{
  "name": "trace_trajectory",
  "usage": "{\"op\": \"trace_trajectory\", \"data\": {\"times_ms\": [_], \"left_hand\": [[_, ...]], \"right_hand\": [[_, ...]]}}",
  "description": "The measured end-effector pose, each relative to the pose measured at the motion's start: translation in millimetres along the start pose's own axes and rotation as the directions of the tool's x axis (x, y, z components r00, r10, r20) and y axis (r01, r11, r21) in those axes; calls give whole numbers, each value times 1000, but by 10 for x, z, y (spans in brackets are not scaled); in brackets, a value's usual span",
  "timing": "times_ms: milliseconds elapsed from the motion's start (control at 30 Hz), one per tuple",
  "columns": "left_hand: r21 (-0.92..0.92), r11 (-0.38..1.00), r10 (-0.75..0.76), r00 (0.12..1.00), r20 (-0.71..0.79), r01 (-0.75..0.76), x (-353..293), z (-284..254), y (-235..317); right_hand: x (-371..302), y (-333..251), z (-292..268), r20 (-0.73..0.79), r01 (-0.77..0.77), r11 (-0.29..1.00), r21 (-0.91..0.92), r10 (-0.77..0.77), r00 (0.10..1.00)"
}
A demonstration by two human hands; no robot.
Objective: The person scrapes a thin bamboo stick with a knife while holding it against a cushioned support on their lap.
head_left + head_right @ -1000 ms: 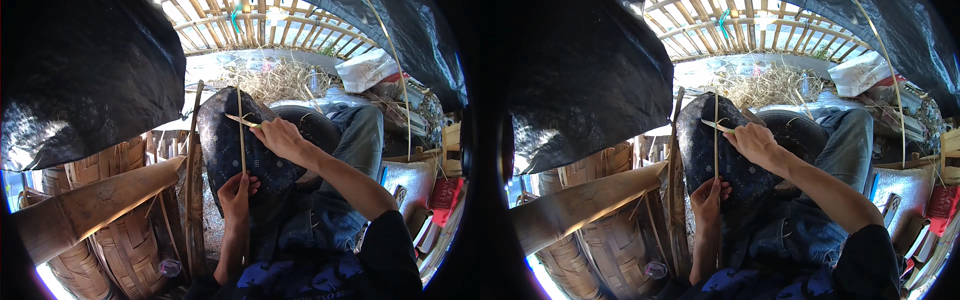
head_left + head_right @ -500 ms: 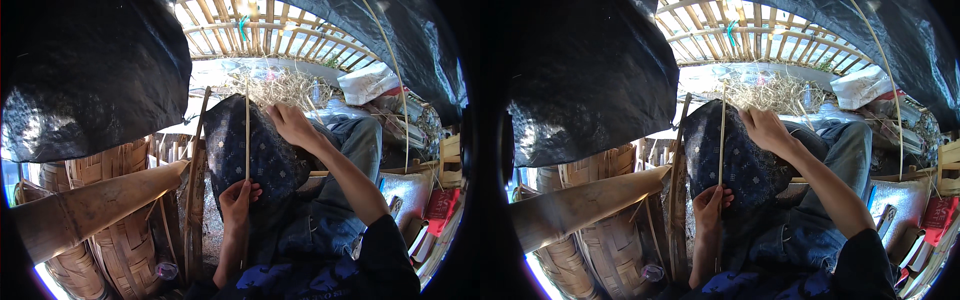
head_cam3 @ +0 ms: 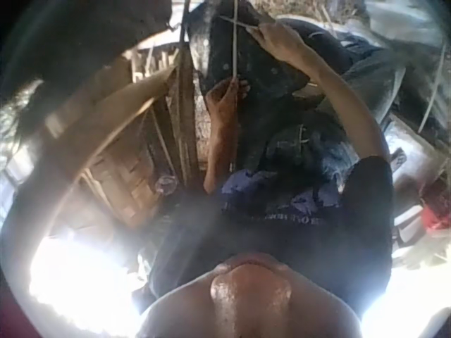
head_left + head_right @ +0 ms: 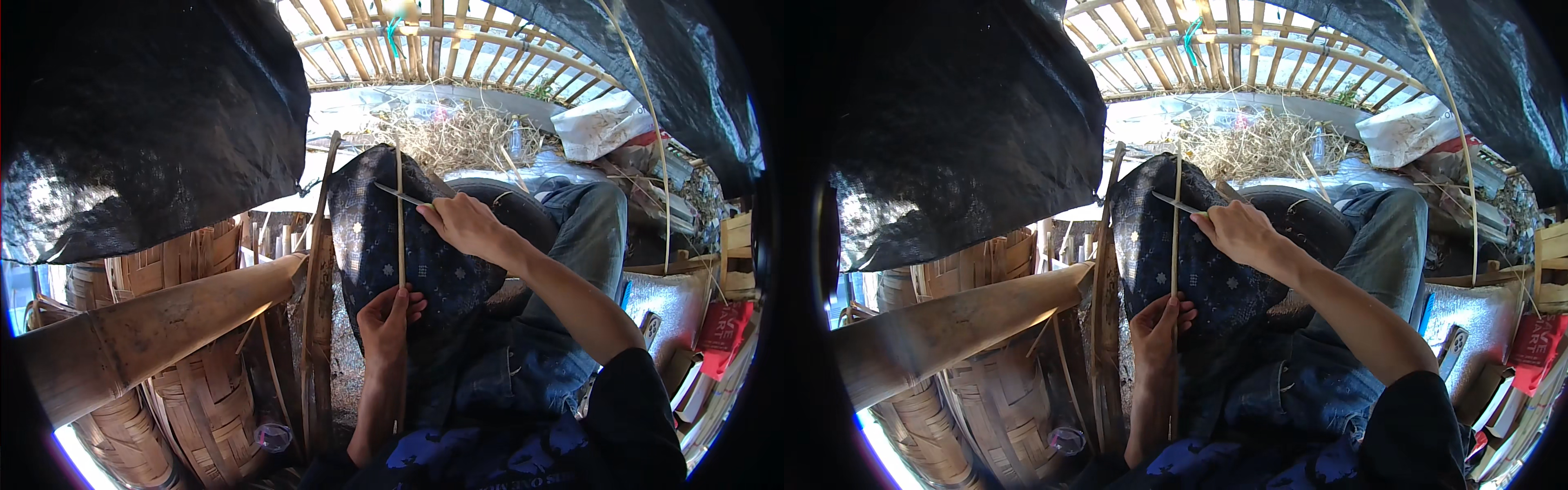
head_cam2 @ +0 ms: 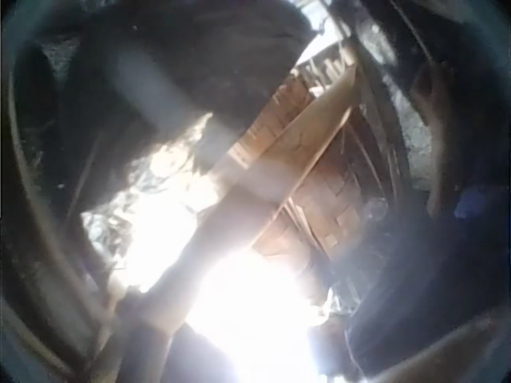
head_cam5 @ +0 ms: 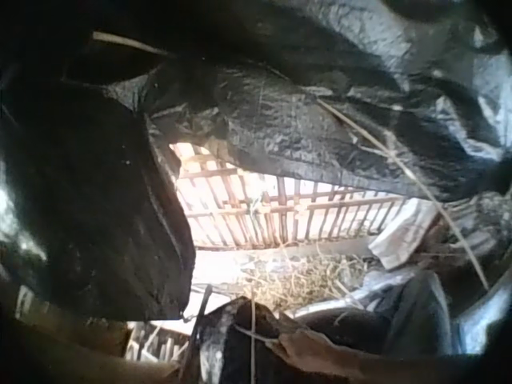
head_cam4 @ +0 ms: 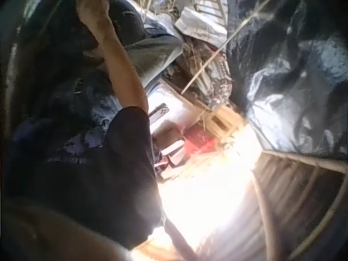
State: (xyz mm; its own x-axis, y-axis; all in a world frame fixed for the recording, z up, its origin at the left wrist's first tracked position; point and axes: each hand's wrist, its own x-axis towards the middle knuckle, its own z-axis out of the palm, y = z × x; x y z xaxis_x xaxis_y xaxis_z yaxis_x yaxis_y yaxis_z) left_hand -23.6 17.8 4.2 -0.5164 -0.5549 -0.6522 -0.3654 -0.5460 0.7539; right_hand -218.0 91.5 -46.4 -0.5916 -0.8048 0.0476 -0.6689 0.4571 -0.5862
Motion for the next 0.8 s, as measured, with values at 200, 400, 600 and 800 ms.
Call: {"op": "trace_trajectory", "data": {"times_ms": [200,400,600,800], "left_hand": [[3,1000,29,999,-17,-29,38,-26,-24],[-22,999,32,999,42,-32,-26,0,-38],[-120,992,-41,998,45,46,16,-127,21],[-125,988,-85,993,77,94,0,-108,66]], "right_hand": [[145,-77,164,57,-55,992,-111,62,996],[565,302,-24,20,-230,969,86,229,973],[215,83,-173,-28,-120,944,309,136,990],[24,5,-121,51,-102,989,110,97,994]]}}
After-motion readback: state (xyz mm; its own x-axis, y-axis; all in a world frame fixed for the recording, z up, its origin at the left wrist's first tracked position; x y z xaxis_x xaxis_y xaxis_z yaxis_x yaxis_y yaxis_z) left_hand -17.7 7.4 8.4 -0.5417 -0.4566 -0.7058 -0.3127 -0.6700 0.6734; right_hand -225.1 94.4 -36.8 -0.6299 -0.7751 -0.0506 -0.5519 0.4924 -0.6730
